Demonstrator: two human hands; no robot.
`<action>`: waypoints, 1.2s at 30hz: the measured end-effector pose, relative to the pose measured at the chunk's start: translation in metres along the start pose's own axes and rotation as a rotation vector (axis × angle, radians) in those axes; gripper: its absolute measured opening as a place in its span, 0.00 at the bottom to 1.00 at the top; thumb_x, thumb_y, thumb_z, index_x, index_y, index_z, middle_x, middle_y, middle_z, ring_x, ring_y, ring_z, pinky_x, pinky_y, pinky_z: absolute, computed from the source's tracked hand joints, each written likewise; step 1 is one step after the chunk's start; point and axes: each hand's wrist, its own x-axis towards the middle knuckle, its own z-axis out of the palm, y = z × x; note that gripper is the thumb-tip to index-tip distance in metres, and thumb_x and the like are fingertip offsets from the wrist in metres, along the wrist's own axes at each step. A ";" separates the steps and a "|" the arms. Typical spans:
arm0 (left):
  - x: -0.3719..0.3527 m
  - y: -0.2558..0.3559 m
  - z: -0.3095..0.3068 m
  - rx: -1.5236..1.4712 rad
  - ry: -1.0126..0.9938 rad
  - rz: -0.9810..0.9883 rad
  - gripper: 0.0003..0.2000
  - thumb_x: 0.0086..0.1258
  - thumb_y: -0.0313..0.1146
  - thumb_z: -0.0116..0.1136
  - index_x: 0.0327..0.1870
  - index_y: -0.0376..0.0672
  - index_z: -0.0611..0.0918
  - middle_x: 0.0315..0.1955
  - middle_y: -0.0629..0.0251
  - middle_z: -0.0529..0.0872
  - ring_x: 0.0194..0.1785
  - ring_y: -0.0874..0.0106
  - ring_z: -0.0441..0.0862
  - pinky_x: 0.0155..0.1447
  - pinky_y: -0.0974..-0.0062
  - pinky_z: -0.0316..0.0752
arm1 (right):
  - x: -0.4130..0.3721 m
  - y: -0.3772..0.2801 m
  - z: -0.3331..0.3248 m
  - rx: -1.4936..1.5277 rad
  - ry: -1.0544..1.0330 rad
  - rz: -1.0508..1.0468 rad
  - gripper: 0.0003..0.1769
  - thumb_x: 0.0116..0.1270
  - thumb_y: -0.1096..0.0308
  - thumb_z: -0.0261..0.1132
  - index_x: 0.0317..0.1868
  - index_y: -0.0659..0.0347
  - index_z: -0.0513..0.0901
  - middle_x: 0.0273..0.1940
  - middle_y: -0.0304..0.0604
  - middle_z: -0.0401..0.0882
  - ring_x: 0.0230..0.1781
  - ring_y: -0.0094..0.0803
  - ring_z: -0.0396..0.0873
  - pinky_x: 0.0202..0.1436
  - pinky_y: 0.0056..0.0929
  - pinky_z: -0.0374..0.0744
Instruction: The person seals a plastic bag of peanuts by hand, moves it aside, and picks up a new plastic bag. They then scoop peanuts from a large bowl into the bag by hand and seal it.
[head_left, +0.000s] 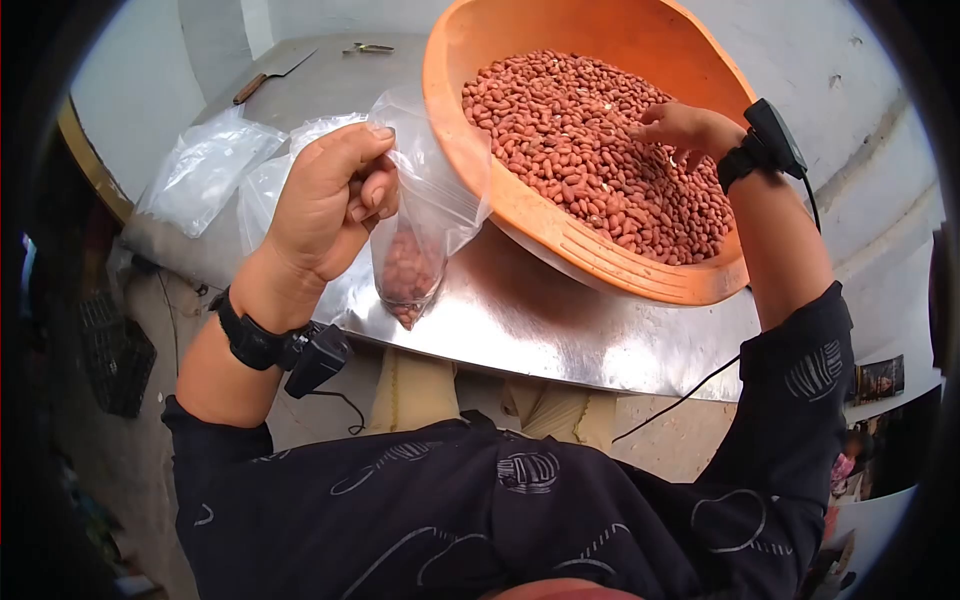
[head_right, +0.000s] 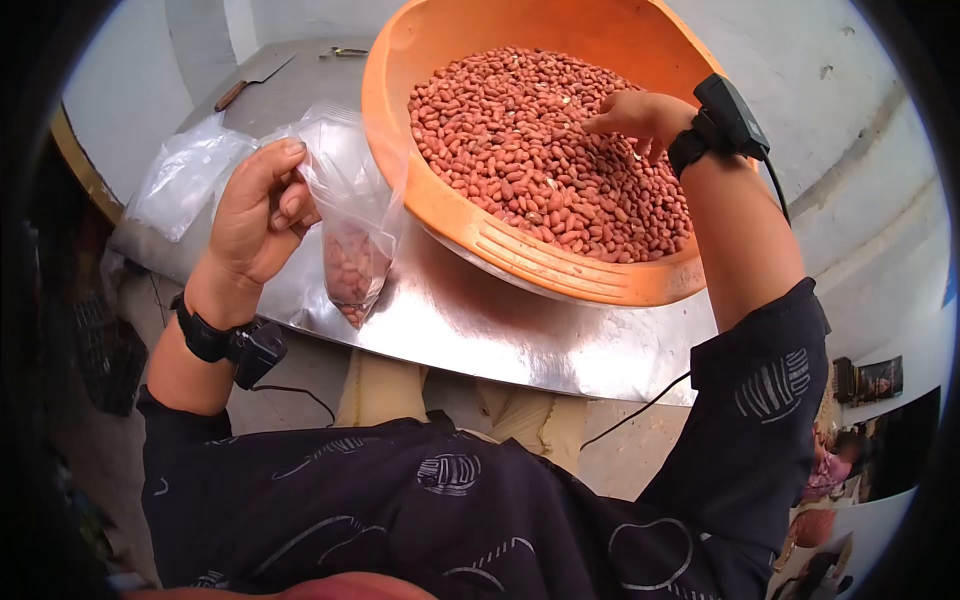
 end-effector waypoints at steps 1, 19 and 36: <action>0.001 -0.002 0.000 0.010 0.009 -0.020 0.10 0.67 0.33 0.53 0.25 0.42 0.73 0.12 0.71 0.70 0.15 0.82 0.58 0.27 0.81 0.60 | 0.007 -0.004 0.002 0.005 -0.043 0.016 0.36 0.62 0.43 0.60 0.64 0.56 0.67 0.58 0.49 0.72 0.40 0.41 0.80 0.38 0.42 0.84; -0.005 -0.004 -0.010 -0.045 -0.050 -0.022 0.10 0.68 0.35 0.54 0.27 0.39 0.76 0.13 0.70 0.73 0.15 0.83 0.60 0.27 0.84 0.61 | 0.007 -0.065 0.070 -0.171 0.367 -0.829 0.16 0.56 0.70 0.62 0.46 0.66 0.78 0.41 0.55 0.77 0.41 0.49 0.77 0.46 0.37 0.75; -0.005 0.008 0.000 0.130 0.013 -0.080 0.10 0.67 0.34 0.53 0.25 0.42 0.75 0.11 0.74 0.70 0.14 0.84 0.57 0.24 0.82 0.55 | -0.045 -0.116 0.019 0.719 0.039 -0.744 0.05 0.66 0.66 0.61 0.37 0.58 0.77 0.24 0.27 0.69 0.17 0.11 0.66 0.17 0.12 0.62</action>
